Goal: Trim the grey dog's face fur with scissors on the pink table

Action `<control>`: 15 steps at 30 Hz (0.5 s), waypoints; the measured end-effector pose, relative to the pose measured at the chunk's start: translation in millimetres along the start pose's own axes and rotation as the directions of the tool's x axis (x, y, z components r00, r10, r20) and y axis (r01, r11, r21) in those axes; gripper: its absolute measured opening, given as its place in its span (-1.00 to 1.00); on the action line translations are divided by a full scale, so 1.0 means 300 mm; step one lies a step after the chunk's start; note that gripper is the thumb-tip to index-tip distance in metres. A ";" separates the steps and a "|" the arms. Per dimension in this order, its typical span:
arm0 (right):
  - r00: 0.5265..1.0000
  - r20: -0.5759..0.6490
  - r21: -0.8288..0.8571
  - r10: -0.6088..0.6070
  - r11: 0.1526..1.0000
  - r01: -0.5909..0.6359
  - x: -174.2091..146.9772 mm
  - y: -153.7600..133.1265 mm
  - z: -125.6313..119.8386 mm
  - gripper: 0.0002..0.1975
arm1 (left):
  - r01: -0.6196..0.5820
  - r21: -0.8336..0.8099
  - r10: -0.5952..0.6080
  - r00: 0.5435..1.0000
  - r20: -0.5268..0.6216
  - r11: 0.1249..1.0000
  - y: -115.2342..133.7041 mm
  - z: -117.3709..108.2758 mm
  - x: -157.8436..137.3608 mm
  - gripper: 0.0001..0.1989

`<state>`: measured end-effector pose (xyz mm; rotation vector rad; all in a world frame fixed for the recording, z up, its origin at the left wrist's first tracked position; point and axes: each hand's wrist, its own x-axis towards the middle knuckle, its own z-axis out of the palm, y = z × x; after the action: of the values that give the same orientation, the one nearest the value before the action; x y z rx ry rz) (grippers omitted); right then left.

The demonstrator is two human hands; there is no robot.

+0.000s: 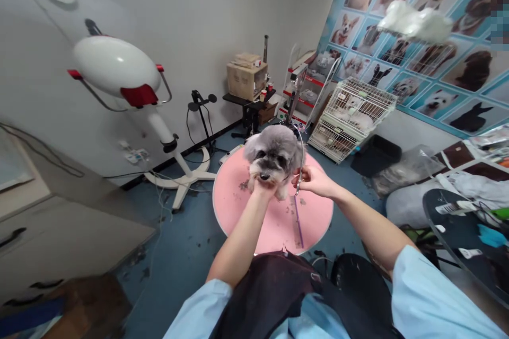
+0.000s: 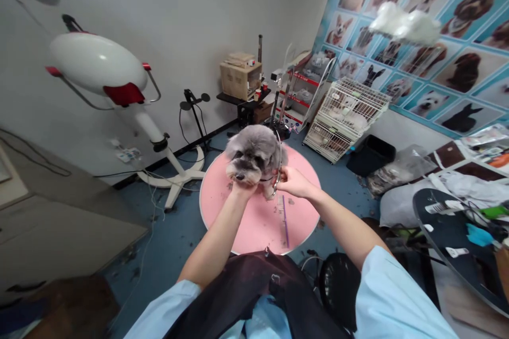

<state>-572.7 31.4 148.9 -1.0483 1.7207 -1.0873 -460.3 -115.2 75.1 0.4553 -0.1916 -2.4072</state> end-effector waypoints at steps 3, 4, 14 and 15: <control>1.000 0.000 -0.031 -0.018 0.999 0.018 0.032 -0.022 0.002 -0.59 | -0.011 -0.128 0.000 0.996 -0.087 0.992 -0.007 0.026 -0.025 -0.85; 1.000 -0.001 -0.031 -0.019 0.999 0.019 0.040 -0.022 0.000 -0.61 | 0.003 -0.132 -0.016 0.995 -0.101 0.991 -0.008 0.030 -0.033 -0.84; 1.000 0.021 -0.149 -0.010 0.989 0.014 0.037 -0.041 -0.031 -0.70 | 0.059 -0.132 -0.074 0.991 -0.115 0.990 -0.008 0.014 -0.044 -0.88; 1.000 0.017 -0.163 -0.007 0.987 0.009 0.034 -0.047 -0.035 -0.70 | 0.058 -0.132 -0.071 0.992 -0.100 0.990 -0.009 0.008 -0.039 -0.86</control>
<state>-582.5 20.7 162.9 -1.1628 1.8174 -0.9520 -454.6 -105.5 79.8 0.5329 0.0247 -2.4336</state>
